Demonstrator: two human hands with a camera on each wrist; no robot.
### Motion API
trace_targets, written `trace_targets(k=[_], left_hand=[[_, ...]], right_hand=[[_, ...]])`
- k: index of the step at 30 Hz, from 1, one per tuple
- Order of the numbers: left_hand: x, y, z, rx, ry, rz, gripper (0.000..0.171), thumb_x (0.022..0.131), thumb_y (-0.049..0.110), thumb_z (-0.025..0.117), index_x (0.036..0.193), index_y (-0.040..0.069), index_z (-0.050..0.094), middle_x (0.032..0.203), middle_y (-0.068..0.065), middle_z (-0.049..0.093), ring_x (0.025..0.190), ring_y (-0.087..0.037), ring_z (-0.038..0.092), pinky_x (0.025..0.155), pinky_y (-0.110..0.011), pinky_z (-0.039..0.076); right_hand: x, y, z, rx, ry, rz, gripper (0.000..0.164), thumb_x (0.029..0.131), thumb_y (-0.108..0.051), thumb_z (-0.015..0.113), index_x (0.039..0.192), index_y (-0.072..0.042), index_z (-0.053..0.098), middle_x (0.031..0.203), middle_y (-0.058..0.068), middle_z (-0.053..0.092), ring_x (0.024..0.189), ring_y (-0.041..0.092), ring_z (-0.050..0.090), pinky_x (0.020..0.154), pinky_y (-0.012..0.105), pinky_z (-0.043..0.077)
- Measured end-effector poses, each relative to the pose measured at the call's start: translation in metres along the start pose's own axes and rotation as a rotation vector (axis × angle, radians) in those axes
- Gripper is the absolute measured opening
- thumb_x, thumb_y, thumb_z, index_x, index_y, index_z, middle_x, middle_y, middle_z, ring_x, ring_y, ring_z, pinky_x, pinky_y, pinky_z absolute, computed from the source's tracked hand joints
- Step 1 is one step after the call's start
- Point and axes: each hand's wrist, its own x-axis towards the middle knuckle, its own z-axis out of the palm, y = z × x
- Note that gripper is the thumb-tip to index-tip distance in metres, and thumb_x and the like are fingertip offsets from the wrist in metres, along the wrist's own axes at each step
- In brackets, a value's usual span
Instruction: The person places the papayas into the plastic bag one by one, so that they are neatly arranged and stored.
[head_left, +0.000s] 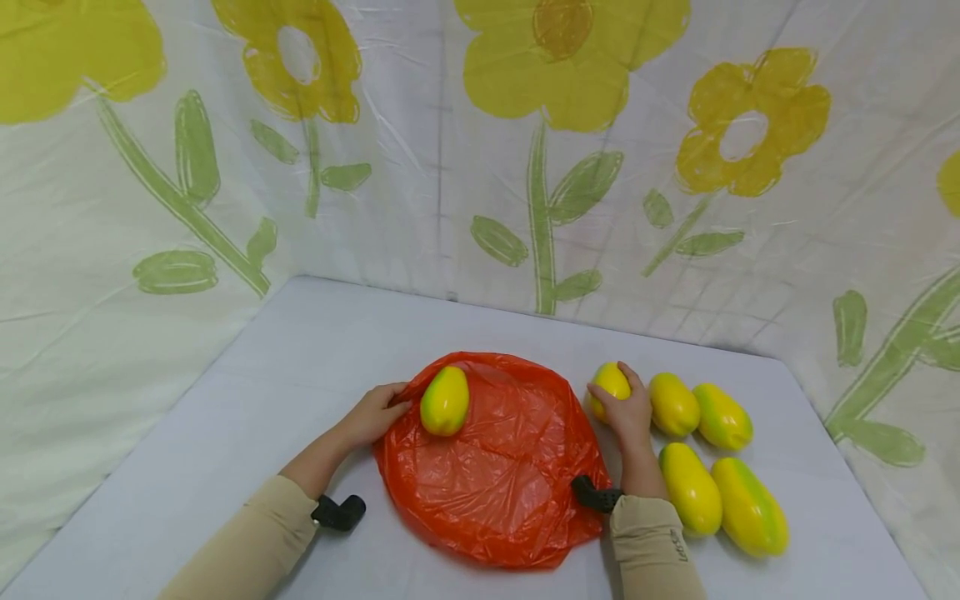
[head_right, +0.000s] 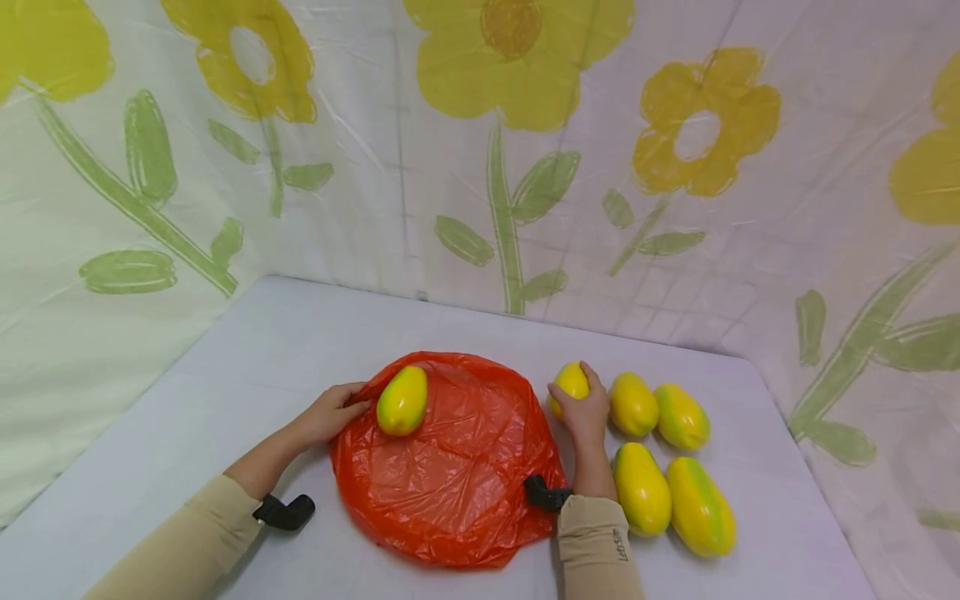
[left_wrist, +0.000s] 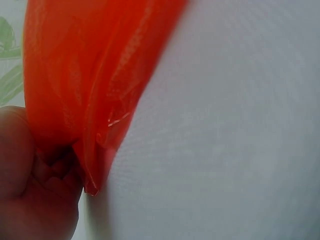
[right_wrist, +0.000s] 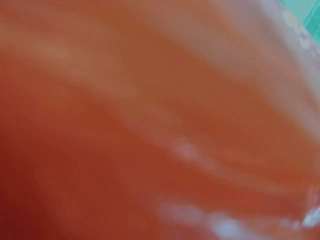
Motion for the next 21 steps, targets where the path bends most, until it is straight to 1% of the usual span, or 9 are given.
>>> trace_targets(k=[6,10,14,17,21], left_hand=[[0.001,-0.001,0.000,-0.010,-0.002,-0.007,0.038,0.097,0.011,0.045,0.134,0.002,0.047,0.123,-0.018,0.058,0.075,-0.014,0.062,0.070,-0.029,0.058],[0.000,0.000,-0.001,-0.010,-0.005,-0.007,0.038,0.097,0.011,0.045,0.134,0.002,0.047,0.125,-0.017,0.057,0.076,-0.014,0.062,0.071,-0.028,0.057],[-0.001,0.000,0.000,-0.009,-0.008,-0.009,0.038,0.097,0.011,0.045,0.134,0.003,0.047,0.124,-0.017,0.058,0.076,-0.014,0.062,0.071,-0.028,0.057],[-0.001,0.000,0.000,-0.006,-0.011,-0.012,0.038,0.097,0.012,0.045,0.134,0.003,0.046,0.124,-0.017,0.058,0.075,-0.014,0.062,0.070,-0.027,0.057],[-0.001,0.000,0.000,-0.006,-0.008,-0.011,0.039,0.097,0.012,0.045,0.135,0.003,0.046,0.125,-0.017,0.058,0.076,-0.014,0.062,0.070,-0.028,0.057]], right_hand=[[0.001,0.000,0.000,0.003,0.004,0.009,0.074,0.086,-0.024,0.063,0.148,-0.022,0.024,0.151,0.015,0.025,0.127,0.036,0.030,0.108,0.055,0.031],[0.001,-0.001,-0.001,0.000,0.000,0.017,0.074,0.086,-0.025,0.063,0.148,-0.023,0.023,0.150,0.015,0.025,0.127,0.036,0.030,0.107,0.055,0.031],[0.000,-0.003,-0.001,0.002,0.001,0.038,0.074,0.086,-0.026,0.062,0.148,-0.024,0.023,0.150,0.015,0.025,0.127,0.035,0.031,0.107,0.054,0.032],[0.000,-0.007,-0.001,0.004,0.006,0.054,0.073,0.086,-0.027,0.062,0.148,-0.025,0.023,0.150,0.013,0.025,0.127,0.035,0.030,0.107,0.054,0.032],[0.000,-0.016,-0.003,0.019,0.010,0.032,0.072,0.087,-0.028,0.061,0.148,-0.026,0.023,0.152,0.011,0.024,0.128,0.034,0.030,0.107,0.054,0.032]])
